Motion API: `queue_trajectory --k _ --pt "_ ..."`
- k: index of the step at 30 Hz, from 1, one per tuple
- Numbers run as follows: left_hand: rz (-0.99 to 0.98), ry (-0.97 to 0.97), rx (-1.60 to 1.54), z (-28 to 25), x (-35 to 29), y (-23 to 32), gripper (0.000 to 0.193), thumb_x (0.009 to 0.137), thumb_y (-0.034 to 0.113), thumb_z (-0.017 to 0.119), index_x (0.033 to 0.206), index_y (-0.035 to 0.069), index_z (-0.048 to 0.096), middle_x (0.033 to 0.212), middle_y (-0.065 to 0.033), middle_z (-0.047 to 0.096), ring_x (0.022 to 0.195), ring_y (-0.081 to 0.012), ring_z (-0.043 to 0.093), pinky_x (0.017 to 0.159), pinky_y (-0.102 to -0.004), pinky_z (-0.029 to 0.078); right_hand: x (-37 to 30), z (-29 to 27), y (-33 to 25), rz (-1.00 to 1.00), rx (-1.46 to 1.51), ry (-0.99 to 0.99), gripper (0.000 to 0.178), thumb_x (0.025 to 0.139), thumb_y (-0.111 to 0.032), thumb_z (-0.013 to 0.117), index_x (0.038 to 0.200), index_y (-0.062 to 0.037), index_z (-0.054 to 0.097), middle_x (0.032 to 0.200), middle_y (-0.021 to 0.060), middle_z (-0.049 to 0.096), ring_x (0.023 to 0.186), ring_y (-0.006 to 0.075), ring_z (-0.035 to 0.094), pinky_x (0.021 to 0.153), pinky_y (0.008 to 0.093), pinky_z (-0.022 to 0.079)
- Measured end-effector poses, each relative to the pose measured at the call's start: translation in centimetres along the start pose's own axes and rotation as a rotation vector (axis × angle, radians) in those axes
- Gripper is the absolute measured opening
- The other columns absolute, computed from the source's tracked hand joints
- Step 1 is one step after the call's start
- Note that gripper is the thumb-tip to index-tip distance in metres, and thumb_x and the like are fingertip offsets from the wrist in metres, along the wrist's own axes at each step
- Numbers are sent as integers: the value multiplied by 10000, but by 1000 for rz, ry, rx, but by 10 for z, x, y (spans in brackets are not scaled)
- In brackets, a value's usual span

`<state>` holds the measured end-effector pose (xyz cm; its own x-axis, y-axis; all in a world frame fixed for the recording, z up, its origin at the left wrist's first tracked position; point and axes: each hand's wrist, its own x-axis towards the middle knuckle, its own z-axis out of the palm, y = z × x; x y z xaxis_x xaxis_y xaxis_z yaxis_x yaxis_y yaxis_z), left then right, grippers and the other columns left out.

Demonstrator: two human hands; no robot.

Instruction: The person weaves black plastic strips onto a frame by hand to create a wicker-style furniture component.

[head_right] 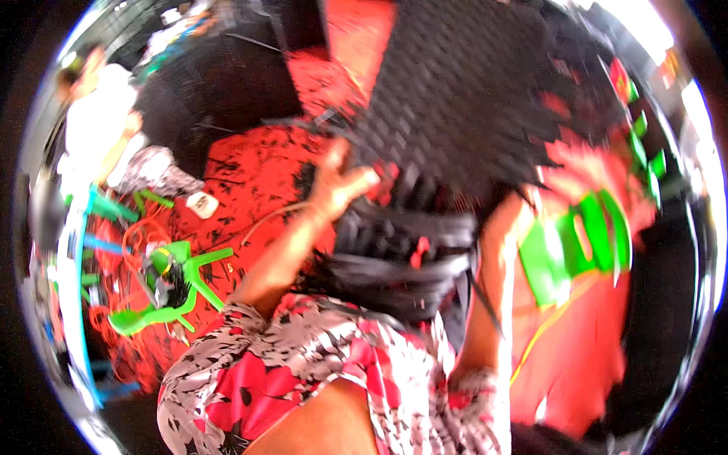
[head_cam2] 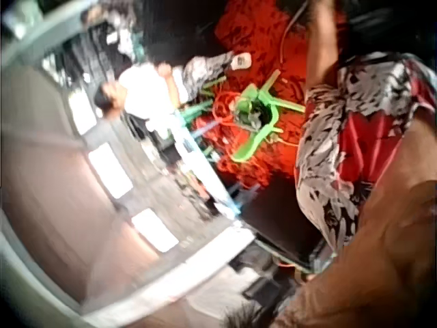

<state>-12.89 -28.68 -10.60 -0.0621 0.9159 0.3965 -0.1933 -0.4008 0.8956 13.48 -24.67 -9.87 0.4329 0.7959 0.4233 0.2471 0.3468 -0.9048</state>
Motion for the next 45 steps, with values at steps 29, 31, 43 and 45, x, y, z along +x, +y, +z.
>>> queue_trajectory --k 29,31,43,45 --pt "754 -506 1020 44 -4 83 117 781 72 720 898 67 712 1349 -182 519 1260 -416 413 1002 -458 389 -75 -132 -114 -208 -176 -405 392 944 -306 559 754 35 599 632 52 434 572 175 423 532 318 334" --pt "741 -585 1056 47 0 76 168 787 66 708 955 68 720 1445 -179 438 1319 -430 345 1059 -470 329 -80 -123 -118 -230 -295 -420 188 866 -108 664 768 21 569 651 93 490 594 227 487 546 334 376" --pt "644 -726 1218 62 2 83 257 968 231 541 1050 54 708 1539 -203 294 1400 -446 221 1121 -571 175 -79 -68 -114 -247 -389 -341 116 836 -88 699 910 -24 636 714 124 625 622 255 615 553 332 477" --pt "626 -707 1176 65 3 82 249 952 238 572 1015 37 705 1519 -205 334 1392 -447 242 1124 -560 177 -78 -67 -113 -280 -369 -339 99 842 -30 697 919 13 652 720 98 624 580 156 558 541 274 441"
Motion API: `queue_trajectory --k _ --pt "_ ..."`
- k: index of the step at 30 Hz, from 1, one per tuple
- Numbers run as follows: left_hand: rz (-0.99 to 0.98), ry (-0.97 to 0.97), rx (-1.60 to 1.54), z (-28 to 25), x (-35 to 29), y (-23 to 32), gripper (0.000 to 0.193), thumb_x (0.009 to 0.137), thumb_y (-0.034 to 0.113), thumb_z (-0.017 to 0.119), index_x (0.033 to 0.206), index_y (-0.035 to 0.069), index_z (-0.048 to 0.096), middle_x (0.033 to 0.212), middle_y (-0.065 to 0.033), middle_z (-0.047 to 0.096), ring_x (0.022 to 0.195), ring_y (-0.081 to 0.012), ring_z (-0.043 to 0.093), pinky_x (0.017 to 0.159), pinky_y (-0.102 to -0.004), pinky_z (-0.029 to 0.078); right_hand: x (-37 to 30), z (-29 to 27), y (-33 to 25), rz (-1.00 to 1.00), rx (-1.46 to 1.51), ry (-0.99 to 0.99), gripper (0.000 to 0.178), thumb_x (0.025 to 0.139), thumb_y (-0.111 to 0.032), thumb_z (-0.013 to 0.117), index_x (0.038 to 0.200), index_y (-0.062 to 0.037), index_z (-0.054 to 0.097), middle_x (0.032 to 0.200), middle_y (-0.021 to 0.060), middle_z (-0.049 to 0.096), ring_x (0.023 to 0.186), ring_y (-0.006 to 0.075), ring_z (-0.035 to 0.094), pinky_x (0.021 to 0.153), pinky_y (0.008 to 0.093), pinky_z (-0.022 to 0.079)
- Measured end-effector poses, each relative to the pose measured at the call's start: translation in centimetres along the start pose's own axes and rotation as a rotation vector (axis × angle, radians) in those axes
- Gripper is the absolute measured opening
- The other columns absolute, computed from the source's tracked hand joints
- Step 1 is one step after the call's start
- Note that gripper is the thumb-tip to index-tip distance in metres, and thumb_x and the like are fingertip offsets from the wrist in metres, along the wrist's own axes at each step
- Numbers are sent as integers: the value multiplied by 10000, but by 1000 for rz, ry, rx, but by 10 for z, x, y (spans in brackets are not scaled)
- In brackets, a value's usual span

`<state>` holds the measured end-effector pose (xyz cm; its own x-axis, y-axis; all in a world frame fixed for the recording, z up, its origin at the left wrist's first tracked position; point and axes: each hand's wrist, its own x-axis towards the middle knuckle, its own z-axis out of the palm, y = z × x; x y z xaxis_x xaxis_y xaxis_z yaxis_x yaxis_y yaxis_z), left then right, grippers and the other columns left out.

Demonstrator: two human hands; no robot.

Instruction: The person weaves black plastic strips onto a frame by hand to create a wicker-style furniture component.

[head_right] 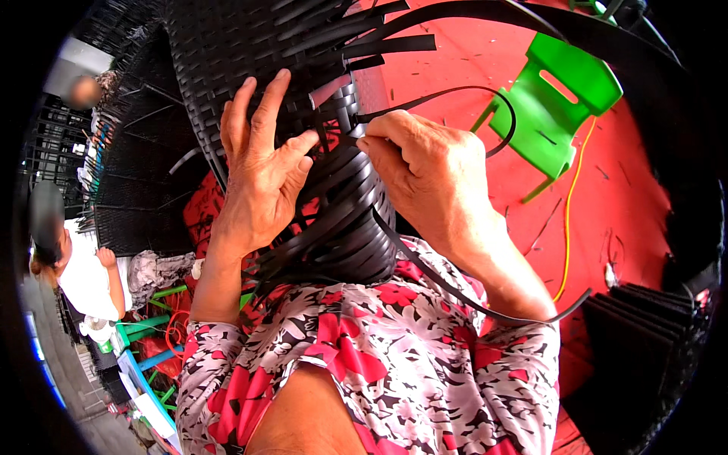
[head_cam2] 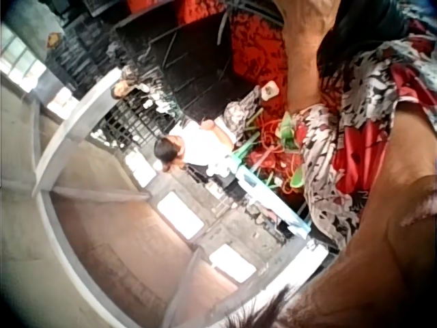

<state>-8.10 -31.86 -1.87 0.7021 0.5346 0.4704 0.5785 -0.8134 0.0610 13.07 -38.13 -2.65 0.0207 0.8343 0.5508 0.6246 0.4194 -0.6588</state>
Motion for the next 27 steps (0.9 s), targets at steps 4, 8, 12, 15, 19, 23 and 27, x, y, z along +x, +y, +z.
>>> queue_trajectory --k 4,8,12,15,19,23,27 --pt "34 260 -68 11 -2 -6 297 883 296 677 994 21 694 1354 -223 522 1286 -443 419 1079 -530 297 -5 -2 -3 -59 9 -11 107 854 -31 661 958 -2 666 764 109 627 642 245 586 559 311 451" --pt "199 236 -248 -8 0 11 405 828 351 725 1051 18 671 1142 -168 650 1139 -388 572 1022 -557 365 -18 -6 -13 -77 41 -103 191 795 -20 724 976 -18 661 743 101 595 566 247 568 489 338 436" --pt "252 222 -443 -4 -2 16 218 746 143 774 886 22 660 697 -52 590 742 -233 628 966 -529 400 -19 -6 -25 -277 98 -62 205 753 -55 768 929 -19 670 742 111 603 591 238 593 504 334 452" --pt "146 181 -638 -17 -7 6 140 755 79 760 803 19 643 685 -59 580 655 -222 597 933 -491 434 -16 -26 -22 -426 92 141 108 807 -53 673 896 4 653 816 126 626 690 234 604 600 336 476" --pt "35 192 -918 -33 -23 -28 145 808 116 711 790 1 625 654 -47 572 640 -193 572 906 -492 438 -17 -66 7 -194 -76 805 180 926 -7 472 851 61 620 924 149 651 829 221 597 738 327 491" --pt "-112 276 -983 -47 -49 -50 141 803 126 665 798 -4 609 666 -60 549 659 -181 522 944 -523 396 -15 -47 40 79 171 264 67 852 34 639 913 51 663 893 104 665 803 154 608 687 269 480" --pt "-234 380 -993 -54 -60 -70 117 809 92 637 795 -19 602 689 -78 540 717 -193 526 972 -503 401 -5 -15 44 70 324 34 246 853 18 633 1094 -16 674 1001 98 642 818 177 631 722 275 491"
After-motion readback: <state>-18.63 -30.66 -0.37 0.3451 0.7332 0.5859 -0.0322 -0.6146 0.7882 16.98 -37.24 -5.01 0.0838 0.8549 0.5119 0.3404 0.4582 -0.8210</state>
